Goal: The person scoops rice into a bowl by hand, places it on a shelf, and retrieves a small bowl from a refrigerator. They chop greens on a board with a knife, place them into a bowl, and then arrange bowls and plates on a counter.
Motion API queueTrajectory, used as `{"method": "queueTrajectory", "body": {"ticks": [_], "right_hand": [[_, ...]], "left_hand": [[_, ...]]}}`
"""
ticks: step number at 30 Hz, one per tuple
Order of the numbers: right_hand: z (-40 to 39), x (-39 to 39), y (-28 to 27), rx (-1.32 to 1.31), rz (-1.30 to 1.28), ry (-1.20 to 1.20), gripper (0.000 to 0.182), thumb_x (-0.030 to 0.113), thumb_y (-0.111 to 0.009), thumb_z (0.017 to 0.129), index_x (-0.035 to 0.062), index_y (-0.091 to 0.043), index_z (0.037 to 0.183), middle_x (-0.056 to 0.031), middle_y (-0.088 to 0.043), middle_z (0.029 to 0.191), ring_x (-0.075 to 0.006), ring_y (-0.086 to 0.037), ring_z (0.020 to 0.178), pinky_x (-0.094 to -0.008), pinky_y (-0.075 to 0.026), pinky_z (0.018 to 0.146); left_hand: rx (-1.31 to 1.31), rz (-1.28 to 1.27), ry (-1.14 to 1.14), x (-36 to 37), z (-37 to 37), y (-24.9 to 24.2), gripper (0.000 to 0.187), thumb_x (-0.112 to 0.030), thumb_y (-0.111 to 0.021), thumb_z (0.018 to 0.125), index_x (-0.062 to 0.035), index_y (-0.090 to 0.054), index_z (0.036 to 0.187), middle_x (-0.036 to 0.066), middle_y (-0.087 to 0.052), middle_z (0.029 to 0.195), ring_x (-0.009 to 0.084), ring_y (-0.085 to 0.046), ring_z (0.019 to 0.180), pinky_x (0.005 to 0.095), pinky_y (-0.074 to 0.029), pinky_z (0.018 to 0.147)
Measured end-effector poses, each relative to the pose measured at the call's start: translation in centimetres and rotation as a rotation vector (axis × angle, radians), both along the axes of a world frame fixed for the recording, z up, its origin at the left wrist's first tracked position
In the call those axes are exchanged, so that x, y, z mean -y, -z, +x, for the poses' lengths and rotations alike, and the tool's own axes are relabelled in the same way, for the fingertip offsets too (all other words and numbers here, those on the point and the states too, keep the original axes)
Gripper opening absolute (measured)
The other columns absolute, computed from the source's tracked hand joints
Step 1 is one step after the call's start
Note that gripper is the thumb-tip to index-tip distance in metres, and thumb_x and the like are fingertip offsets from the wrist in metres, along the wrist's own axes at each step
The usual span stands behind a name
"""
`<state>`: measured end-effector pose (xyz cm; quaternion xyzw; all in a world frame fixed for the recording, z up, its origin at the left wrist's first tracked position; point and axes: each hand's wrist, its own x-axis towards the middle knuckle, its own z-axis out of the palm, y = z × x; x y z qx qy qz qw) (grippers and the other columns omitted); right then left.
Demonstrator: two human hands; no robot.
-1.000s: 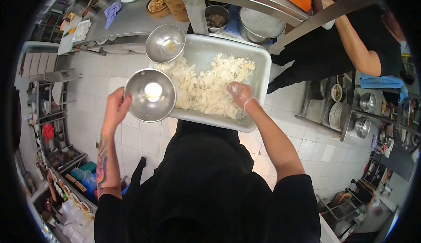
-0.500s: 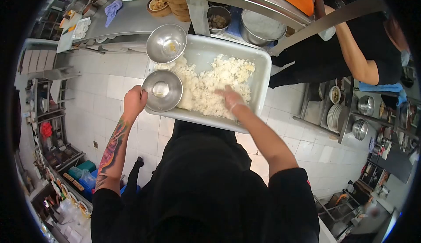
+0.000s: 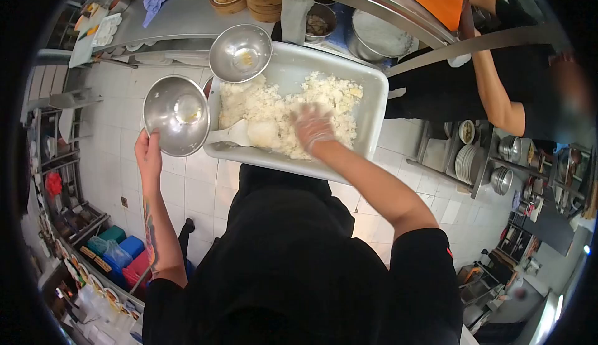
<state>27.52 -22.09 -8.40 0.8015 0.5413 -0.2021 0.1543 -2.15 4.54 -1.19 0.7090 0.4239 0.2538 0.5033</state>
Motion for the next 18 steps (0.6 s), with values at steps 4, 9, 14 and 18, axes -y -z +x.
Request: {"method": "queueTrajectory", "body": {"ticks": [4, 9, 14, 18], "right_hand": [[-5.6, -4.3, 5.0, -0.561, 0.094, 0.089, 0.065, 0.022, -0.074, 0.084, 0.0244, -0.049, 0.143, -0.0213, -0.025, 0.159, -0.0439, -0.041, 0.138, -0.0452, -0.042, 0.110], [-5.5, -6.5, 9.8, -0.736, 0.481, 0.320, 0.046, 0.005, -0.081, 0.074, 0.0210, -0.069, 0.115, -0.0194, -0.045, 0.146, -0.0324, -0.054, 0.126, -0.0384, -0.048, 0.104], [-0.5, -3.3, 7.0, -1.144, 0.544, 0.758, 0.036, 0.020, -0.086, 0.078, 0.0135, -0.071, 0.110, -0.0078, -0.072, 0.106, -0.0181, -0.067, 0.100, -0.0323, -0.053, 0.094], [4.6, -1.2, 6.7, -0.715, 0.427, 0.893, 0.034, 0.029, -0.078, 0.085, 0.0137, -0.070, 0.115, -0.0143, -0.072, 0.108, -0.0282, -0.070, 0.099, -0.0402, -0.054, 0.093]], "left_hand": [[0.061, -0.085, -0.107, 1.2, -2.1, 0.9, 0.021, -0.013, -0.054, 0.098, 0.0020, -0.068, 0.105, -0.003, -0.061, 0.087, 0.0048, -0.049, 0.079, 0.0217, -0.041, 0.072], [0.088, -0.159, -0.183, 3.9, -2.0, 1.7, 0.020, -0.012, -0.055, 0.098, 0.0023, -0.068, 0.105, 0.000, -0.066, 0.092, 0.0061, -0.054, 0.084, 0.0226, -0.043, 0.077], [0.127, -0.203, -0.134, 4.8, -2.4, 1.6, 0.022, -0.014, -0.056, 0.098, 0.0027, -0.067, 0.108, 0.002, -0.067, 0.098, 0.0080, -0.056, 0.089, 0.0249, -0.045, 0.082], [0.115, -0.222, -0.052, 4.4, -2.2, 1.6, 0.023, -0.015, -0.056, 0.099, 0.0025, -0.066, 0.111, 0.003, -0.067, 0.100, 0.0089, -0.056, 0.091, 0.0253, -0.044, 0.085]]}}
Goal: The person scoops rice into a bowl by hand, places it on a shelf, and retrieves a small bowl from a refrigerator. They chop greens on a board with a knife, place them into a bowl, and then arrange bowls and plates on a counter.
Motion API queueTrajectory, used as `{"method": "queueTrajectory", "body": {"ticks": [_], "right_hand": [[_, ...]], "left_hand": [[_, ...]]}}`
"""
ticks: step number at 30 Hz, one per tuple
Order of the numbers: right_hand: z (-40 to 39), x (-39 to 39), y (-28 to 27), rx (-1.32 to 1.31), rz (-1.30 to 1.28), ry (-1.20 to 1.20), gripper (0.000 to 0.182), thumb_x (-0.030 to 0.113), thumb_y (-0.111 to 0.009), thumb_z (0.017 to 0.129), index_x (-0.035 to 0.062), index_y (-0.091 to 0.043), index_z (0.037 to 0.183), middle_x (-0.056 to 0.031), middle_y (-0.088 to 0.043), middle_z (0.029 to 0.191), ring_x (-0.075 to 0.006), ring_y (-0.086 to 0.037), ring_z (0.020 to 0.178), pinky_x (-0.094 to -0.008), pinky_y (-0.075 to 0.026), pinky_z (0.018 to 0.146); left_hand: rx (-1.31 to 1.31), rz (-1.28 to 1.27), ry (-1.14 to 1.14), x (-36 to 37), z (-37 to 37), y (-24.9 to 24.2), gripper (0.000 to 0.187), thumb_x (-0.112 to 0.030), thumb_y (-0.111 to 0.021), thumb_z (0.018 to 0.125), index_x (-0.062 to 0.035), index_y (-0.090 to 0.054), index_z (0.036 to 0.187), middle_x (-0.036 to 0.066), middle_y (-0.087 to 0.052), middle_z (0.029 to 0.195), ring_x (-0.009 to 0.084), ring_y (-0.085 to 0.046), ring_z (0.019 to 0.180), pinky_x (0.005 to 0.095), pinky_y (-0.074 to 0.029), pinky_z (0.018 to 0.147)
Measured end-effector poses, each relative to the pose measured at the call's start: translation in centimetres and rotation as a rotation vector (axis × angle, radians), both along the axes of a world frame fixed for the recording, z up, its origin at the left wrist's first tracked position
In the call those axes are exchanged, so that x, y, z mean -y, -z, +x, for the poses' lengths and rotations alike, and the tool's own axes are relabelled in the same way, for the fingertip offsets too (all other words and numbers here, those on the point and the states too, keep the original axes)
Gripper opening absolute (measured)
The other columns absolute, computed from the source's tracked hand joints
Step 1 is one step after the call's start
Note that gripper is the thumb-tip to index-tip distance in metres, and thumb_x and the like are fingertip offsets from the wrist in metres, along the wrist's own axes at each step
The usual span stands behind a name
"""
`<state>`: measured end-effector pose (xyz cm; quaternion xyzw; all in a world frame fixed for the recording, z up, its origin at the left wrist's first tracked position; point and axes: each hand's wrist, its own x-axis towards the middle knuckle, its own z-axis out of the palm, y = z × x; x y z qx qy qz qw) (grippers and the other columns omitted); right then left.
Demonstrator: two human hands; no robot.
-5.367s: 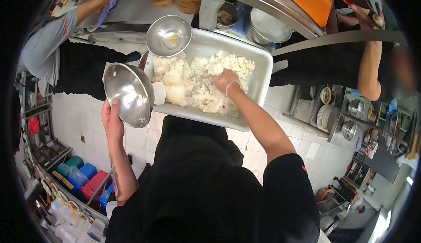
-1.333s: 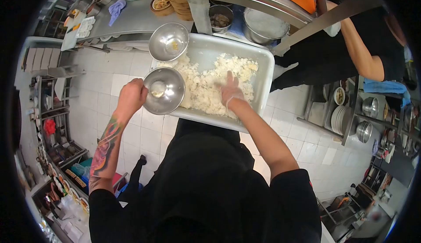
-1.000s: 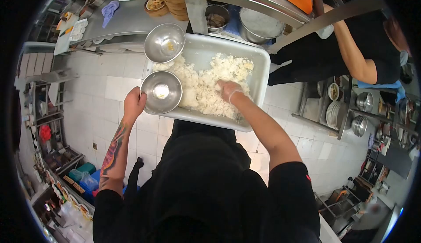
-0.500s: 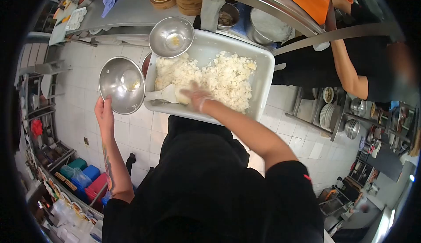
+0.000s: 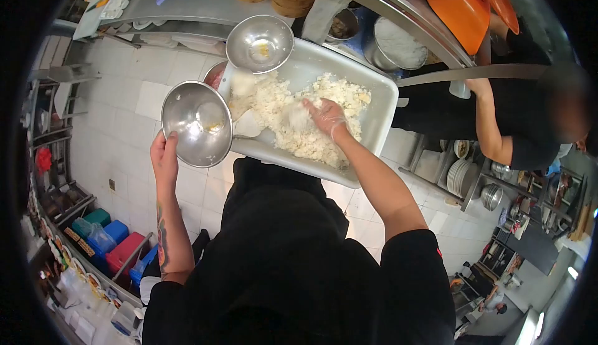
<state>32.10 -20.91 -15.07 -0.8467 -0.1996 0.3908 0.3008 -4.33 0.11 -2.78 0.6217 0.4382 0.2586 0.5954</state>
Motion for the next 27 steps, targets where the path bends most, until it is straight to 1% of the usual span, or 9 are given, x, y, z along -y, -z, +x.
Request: {"method": "queueTrajectory", "body": {"ticks": [1, 7, 10, 14, 17, 19, 20, 23, 27], "right_hand": [[0.6, 0.1, -0.1, 0.353, -0.138, -0.110, 0.037, 0.031, -0.075, 0.088, 0.0152, -0.068, 0.121, -0.0174, -0.071, 0.112, -0.0318, -0.070, 0.100, -0.0440, -0.054, 0.091], [1.9, -0.4, -3.5, 0.707, -0.505, -0.614, 0.066, 0.023, -0.068, 0.088, 0.0227, -0.046, 0.150, -0.0206, -0.034, 0.157, -0.0423, -0.053, 0.128, -0.0438, -0.044, 0.107], [-3.3, 2.3, 0.2, 0.961, -0.446, -0.394, 0.068, 0.017, -0.067, 0.086, 0.0251, -0.045, 0.150, -0.0155, -0.025, 0.160, -0.0445, -0.048, 0.130, -0.0429, -0.040, 0.109], [-2.5, 6.9, 3.0, 0.826, -0.191, -0.613, 0.059, 0.013, -0.066, 0.086, 0.0261, -0.055, 0.142, -0.0129, -0.037, 0.155, -0.0381, -0.052, 0.127, -0.0433, -0.044, 0.105], [1.6, 6.9, 3.3, 0.296, -0.247, -0.450, 0.042, 0.013, -0.065, 0.089, 0.0242, -0.066, 0.130, -0.0165, -0.053, 0.142, -0.0355, -0.059, 0.120, -0.0401, -0.050, 0.097], [3.3, 5.7, 4.7, 0.081, -0.124, -0.285, 0.031, 0.002, -0.066, 0.089, 0.0130, -0.073, 0.117, -0.0157, -0.072, 0.108, -0.0255, -0.070, 0.104, -0.0374, -0.055, 0.089], [3.2, 5.1, 5.0, -0.139, 0.120, -0.071, 0.027, 0.026, -0.072, 0.089, 0.0108, -0.072, 0.112, -0.0220, -0.070, 0.100, -0.0381, -0.068, 0.090, -0.0386, -0.055, 0.081], [2.0, 0.2, -1.6, 0.400, -0.122, -0.289, 0.043, 0.045, -0.065, 0.093, 0.0055, -0.073, 0.107, -0.0226, -0.070, 0.106, -0.0369, -0.068, 0.100, -0.0408, -0.054, 0.088], [3.9, -3.3, -1.8, 0.380, -0.523, -0.377, 0.063, 0.060, -0.051, 0.095, 0.0027, -0.074, 0.105, -0.0232, -0.069, 0.115, -0.0375, -0.065, 0.110, -0.0440, -0.052, 0.095]], "left_hand": [[0.006, 0.000, 0.001, 0.0, 0.4, -0.1, 0.023, -0.015, -0.056, 0.099, 0.0025, -0.066, 0.111, 0.003, -0.067, 0.100, 0.0089, -0.056, 0.091, 0.0253, -0.044, 0.085], [0.059, 0.045, 0.022, 0.4, 2.6, -0.8, 0.023, -0.015, -0.055, 0.099, 0.0025, -0.066, 0.110, 0.002, -0.066, 0.098, 0.0086, -0.055, 0.091, 0.0253, -0.044, 0.084], [0.058, 0.012, 0.024, 0.7, 2.6, -0.9, 0.023, -0.015, -0.054, 0.099, 0.0022, -0.066, 0.110, 0.002, -0.066, 0.099, 0.0086, -0.055, 0.091, 0.0252, -0.044, 0.084], [0.058, -0.020, -0.054, 1.3, 2.2, -0.6, 0.023, -0.015, -0.054, 0.100, 0.0018, -0.066, 0.110, 0.002, -0.066, 0.099, 0.0086, -0.056, 0.091, 0.0252, -0.045, 0.084], [0.077, -0.057, -0.081, 1.3, 2.0, 0.5, 0.023, -0.015, -0.054, 0.100, 0.0018, -0.066, 0.111, 0.002, -0.067, 0.099, 0.0084, -0.056, 0.091, 0.0253, -0.045, 0.084], [0.075, -0.062, -0.085, 1.1, 1.8, 0.6, 0.023, -0.016, -0.054, 0.101, 0.0019, -0.066, 0.111, 0.002, -0.067, 0.099, 0.0083, -0.056, 0.091, 0.0253, -0.045, 0.084], [0.070, -0.030, -0.072, 1.0, 1.7, 0.5, 0.023, -0.016, -0.054, 0.101, 0.0021, -0.066, 0.111, 0.003, -0.067, 0.100, 0.0083, -0.056, 0.091, 0.0253, -0.045, 0.084], [0.069, -0.006, -0.066, 0.4, 1.2, -0.3, 0.023, -0.016, -0.055, 0.101, 0.0023, -0.065, 0.110, 0.003, -0.066, 0.101, 0.0081, -0.056, 0.092, 0.0251, -0.045, 0.084], [0.091, -0.048, -0.085, 0.2, 0.3, -0.4, 0.023, -0.016, -0.055, 0.101, 0.0024, -0.065, 0.111, 0.003, -0.066, 0.103, 0.0080, -0.055, 0.093, 0.0247, -0.044, 0.084]]}}
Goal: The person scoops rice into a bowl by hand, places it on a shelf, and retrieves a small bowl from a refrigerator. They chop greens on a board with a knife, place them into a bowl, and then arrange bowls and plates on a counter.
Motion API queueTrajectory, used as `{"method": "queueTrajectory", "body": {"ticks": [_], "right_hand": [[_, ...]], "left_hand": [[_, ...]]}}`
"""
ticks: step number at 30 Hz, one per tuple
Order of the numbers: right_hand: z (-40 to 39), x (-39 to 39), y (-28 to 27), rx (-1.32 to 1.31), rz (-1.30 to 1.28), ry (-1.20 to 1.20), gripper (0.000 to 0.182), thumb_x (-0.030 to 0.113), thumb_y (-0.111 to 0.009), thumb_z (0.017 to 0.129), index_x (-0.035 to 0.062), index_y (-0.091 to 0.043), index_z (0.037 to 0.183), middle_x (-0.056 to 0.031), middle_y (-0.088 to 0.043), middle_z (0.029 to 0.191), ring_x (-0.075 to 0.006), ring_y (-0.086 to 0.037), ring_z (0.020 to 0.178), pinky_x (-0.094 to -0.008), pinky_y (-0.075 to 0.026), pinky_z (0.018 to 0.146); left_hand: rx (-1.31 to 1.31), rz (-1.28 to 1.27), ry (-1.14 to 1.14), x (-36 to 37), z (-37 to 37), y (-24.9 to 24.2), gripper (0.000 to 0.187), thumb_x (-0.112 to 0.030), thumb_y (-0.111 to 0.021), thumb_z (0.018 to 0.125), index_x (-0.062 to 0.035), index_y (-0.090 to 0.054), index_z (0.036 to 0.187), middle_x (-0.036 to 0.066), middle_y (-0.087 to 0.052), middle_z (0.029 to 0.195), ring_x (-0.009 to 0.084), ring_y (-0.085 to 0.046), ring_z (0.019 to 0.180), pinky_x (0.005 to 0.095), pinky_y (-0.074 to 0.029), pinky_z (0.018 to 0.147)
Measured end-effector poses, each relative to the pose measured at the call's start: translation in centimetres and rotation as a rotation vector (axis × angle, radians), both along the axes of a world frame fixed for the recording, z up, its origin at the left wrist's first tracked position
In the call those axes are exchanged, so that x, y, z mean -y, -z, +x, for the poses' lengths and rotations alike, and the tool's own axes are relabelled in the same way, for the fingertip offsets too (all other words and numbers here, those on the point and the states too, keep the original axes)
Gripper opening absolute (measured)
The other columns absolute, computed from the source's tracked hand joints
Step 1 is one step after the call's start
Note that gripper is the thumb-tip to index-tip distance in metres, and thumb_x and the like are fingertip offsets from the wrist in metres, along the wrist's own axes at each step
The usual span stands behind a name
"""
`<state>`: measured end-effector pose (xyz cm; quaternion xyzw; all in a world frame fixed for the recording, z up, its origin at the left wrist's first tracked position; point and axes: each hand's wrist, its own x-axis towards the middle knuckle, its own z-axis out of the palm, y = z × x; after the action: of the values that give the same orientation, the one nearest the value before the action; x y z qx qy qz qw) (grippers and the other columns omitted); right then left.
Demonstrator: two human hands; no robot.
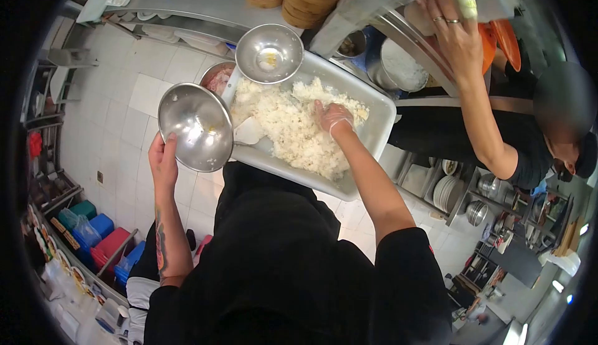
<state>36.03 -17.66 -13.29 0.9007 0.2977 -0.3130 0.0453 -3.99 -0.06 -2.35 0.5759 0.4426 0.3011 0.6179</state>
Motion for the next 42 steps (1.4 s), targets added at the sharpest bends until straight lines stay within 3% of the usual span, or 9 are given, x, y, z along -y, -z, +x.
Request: {"method": "queueTrajectory", "body": {"ticks": [2, 8, 12, 20, 25, 32, 34, 36, 42], "right_hand": [[-0.2, -1.8, -3.2, 0.134, -0.076, -0.083, 0.077, 0.069, -0.041, 0.094, 0.0001, -0.072, 0.110, -0.0223, -0.067, 0.120, -0.0378, -0.063, 0.114, -0.0460, -0.048, 0.101], [-1.4, -9.7, 0.9, -0.056, -0.063, -0.274, 0.056, 0.051, -0.057, 0.091, 0.0193, -0.060, 0.136, -0.0113, -0.049, 0.150, -0.0316, -0.048, 0.136, -0.0413, -0.039, 0.114], [-6.2, -8.7, 3.8, 0.098, 0.006, -0.217, 0.042, 0.038, -0.070, 0.084, 0.0242, -0.069, 0.123, -0.0081, -0.047, 0.151, -0.0297, -0.046, 0.138, -0.0383, -0.039, 0.114], [-1.4, 2.9, 1.3, -0.549, 0.736, 0.292, 0.041, -0.010, -0.065, 0.075, 0.0210, -0.077, 0.100, 0.0033, -0.072, 0.092, -0.0133, -0.062, 0.086, -0.0198, -0.049, 0.090], [1.4, 6.1, 5.2, -0.492, 0.633, 0.219, 0.038, -0.001, -0.071, 0.078, 0.0050, -0.070, 0.115, -0.0042, -0.073, 0.101, -0.0160, -0.063, 0.084, -0.0285, -0.054, 0.078], [1.0, 5.2, 1.3, 0.139, 0.446, 0.186, 0.055, 0.043, -0.069, 0.085, 0.0010, -0.066, 0.120, -0.0207, -0.064, 0.124, -0.0354, -0.060, 0.114, -0.0407, -0.046, 0.102], [-0.7, 3.6, -0.6, 0.062, 0.081, 0.079, 0.064, 0.046, -0.060, 0.091, 0.0040, -0.054, 0.139, -0.0250, -0.039, 0.152, -0.0414, -0.039, 0.139, -0.0492, -0.039, 0.112], [-4.9, 4.7, 3.6, 0.045, -0.236, -0.230, 0.080, 0.049, -0.054, 0.095, 0.0219, -0.018, 0.161, -0.0221, -0.001, 0.166, -0.0535, 0.005, 0.149, -0.0664, -0.022, 0.117], [-7.4, 7.5, -0.6, -0.145, -0.213, -0.166, 0.090, 0.018, -0.074, 0.083, 0.0559, -0.028, 0.150, -0.0175, 0.007, 0.167, -0.0570, -0.007, 0.147, -0.0665, -0.041, 0.107]], "left_hand": [[-0.003, 0.026, -0.025, 0.0, -0.6, 0.1, 0.023, -0.015, -0.054, 0.101, 0.0026, -0.065, 0.111, 0.003, -0.066, 0.103, 0.0085, -0.055, 0.092, 0.0248, -0.044, 0.084], [-0.026, 0.024, -0.004, 0.5, -2.6, 1.4, 0.023, -0.013, -0.054, 0.100, 0.0032, -0.065, 0.112, 0.005, -0.065, 0.107, 0.0104, -0.056, 0.095, 0.0262, -0.044, 0.087], [-0.068, 0.053, 0.023, 0.6, -2.5, 0.8, 0.022, -0.012, -0.054, 0.099, 0.0033, -0.065, 0.110, 0.005, -0.064, 0.107, 0.0106, -0.056, 0.097, 0.0267, -0.044, 0.088], [-0.021, 0.029, 0.003, 1.1, -1.0, -0.5, 0.020, -0.013, -0.054, 0.100, 0.0017, -0.066, 0.107, 0.002, -0.065, 0.099, 0.0083, -0.055, 0.090, 0.0250, -0.044, 0.083], [-0.002, 0.030, 0.030, 1.4, 0.6, -0.1, 0.021, -0.014, -0.054, 0.100, 0.0015, -0.066, 0.108, 0.001, -0.065, 0.098, 0.0077, -0.055, 0.089, 0.0247, -0.044, 0.082], [0.021, 0.030, 0.072, 2.0, 2.2, -0.2, 0.022, -0.013, -0.055, 0.100, 0.0025, -0.066, 0.111, 0.002, -0.066, 0.098, 0.0083, -0.056, 0.089, 0.0260, -0.046, 0.081], [0.013, 0.037, 0.082, 1.9, 2.2, 0.5, 0.022, -0.012, -0.055, 0.100, 0.0028, -0.065, 0.111, 0.003, -0.066, 0.098, 0.0086, -0.056, 0.088, 0.0265, -0.046, 0.081], [-0.042, 0.052, 0.103, 2.3, 2.9, 1.3, 0.020, -0.010, -0.054, 0.099, 0.0031, -0.065, 0.110, 0.003, -0.067, 0.097, 0.0087, -0.057, 0.088, 0.0260, -0.047, 0.080], [-0.062, 0.065, 0.187, 4.4, 6.0, 3.1, 0.015, -0.010, -0.055, 0.098, 0.0019, -0.062, 0.092, 0.000, -0.058, 0.081, 0.0066, -0.048, 0.071, 0.0259, -0.043, 0.064]]}}
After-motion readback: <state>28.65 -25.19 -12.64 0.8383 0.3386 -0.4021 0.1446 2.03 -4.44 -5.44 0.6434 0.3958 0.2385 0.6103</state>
